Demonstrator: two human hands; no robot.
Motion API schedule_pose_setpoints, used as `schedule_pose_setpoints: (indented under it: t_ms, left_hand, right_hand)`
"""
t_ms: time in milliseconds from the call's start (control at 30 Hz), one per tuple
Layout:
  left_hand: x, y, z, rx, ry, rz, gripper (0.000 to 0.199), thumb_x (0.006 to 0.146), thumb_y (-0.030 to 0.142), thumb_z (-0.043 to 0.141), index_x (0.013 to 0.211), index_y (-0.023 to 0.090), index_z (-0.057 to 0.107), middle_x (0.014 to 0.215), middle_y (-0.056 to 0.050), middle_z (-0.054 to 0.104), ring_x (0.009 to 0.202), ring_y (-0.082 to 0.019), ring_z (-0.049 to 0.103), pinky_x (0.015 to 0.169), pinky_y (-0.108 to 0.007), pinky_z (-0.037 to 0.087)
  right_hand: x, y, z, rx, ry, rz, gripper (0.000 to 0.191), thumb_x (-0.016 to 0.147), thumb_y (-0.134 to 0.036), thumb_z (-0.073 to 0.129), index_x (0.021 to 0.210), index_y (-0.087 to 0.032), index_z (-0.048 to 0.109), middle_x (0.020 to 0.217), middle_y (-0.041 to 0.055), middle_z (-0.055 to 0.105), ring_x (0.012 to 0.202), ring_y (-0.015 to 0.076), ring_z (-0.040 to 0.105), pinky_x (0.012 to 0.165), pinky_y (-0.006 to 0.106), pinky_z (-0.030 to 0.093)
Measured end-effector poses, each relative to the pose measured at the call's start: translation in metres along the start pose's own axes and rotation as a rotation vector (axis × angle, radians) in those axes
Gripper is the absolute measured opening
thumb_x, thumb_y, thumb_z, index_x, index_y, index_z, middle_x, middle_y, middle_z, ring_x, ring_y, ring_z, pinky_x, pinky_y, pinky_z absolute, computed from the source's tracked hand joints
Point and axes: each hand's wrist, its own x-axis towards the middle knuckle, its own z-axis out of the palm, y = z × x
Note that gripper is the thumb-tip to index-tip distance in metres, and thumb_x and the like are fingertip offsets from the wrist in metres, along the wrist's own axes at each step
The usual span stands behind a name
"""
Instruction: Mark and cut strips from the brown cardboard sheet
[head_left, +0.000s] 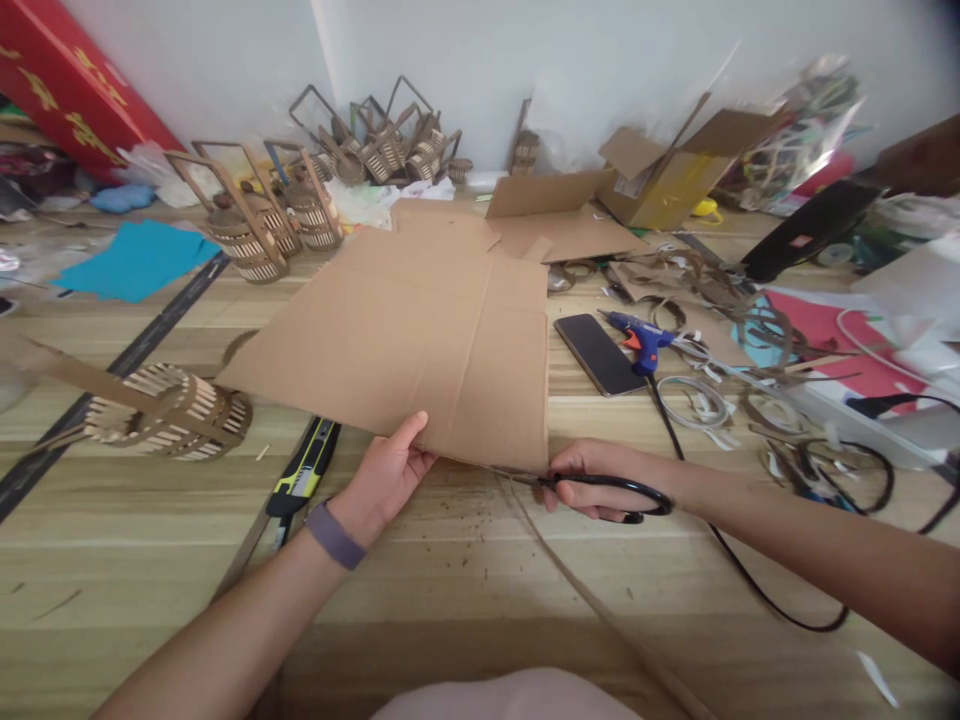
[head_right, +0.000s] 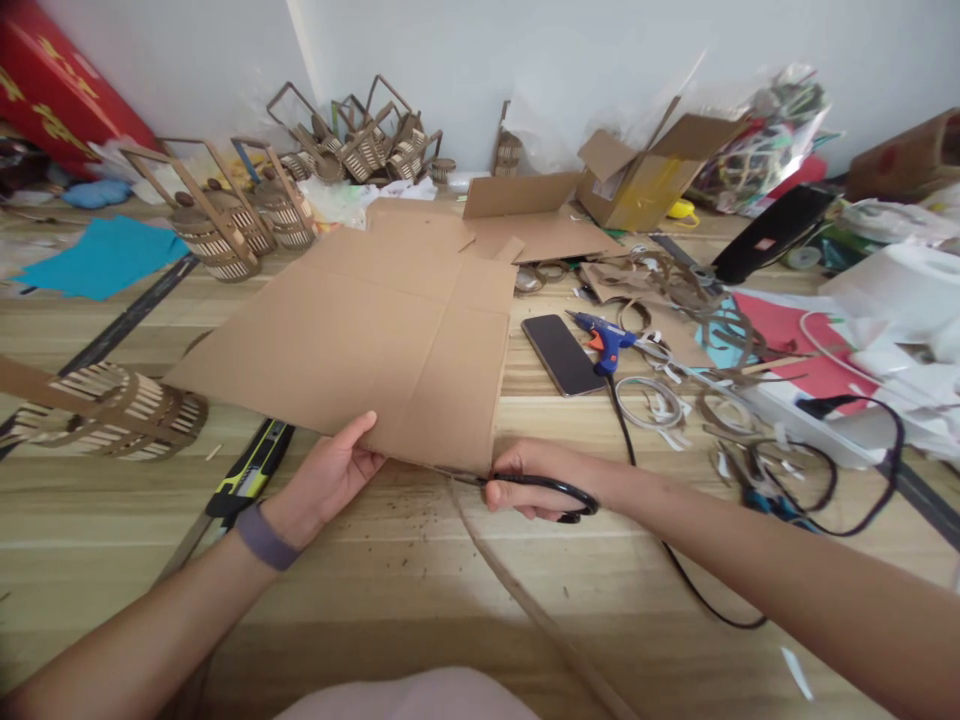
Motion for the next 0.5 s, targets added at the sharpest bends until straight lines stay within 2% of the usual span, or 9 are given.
schedule_pose_setpoints:
  t_ms: [300,500]
  left_hand:
    - [0.0005,-0.0003,0.0001,0.013,-0.003,-0.002,0.029,0.094,0.004,0.059,0.121,0.012,0.066,0.084,-0.003,0.077,0.067,-0.012,0.071,0.069,-0.022,0.059]
    - [0.0025,0.0004,0.0005,0.006,-0.008,-0.008,0.029,0.094,0.004,0.059,0.121,0.011,0.066,0.084,-0.005,0.077,0.067,-0.012,0.071,0.068,-0.021,0.059]
  right_hand:
    - [-0.0012,-0.0062,0.0076,0.027,0.040,0.077,0.066,0.069,-0.085,0.064,0.069,-0.019,0.055,0.043,-0.0078,0.046,0.030,0.0046,0.037,0.029,0.016,0.027]
    - [-0.0001,-0.0004,0.0038,0.032,0.030,0.031,0.066,0.070,-0.084,0.064,0.071,-0.018,0.058,0.046,-0.0081,0.047,0.031,0.0048,0.036,0.029,0.018,0.027]
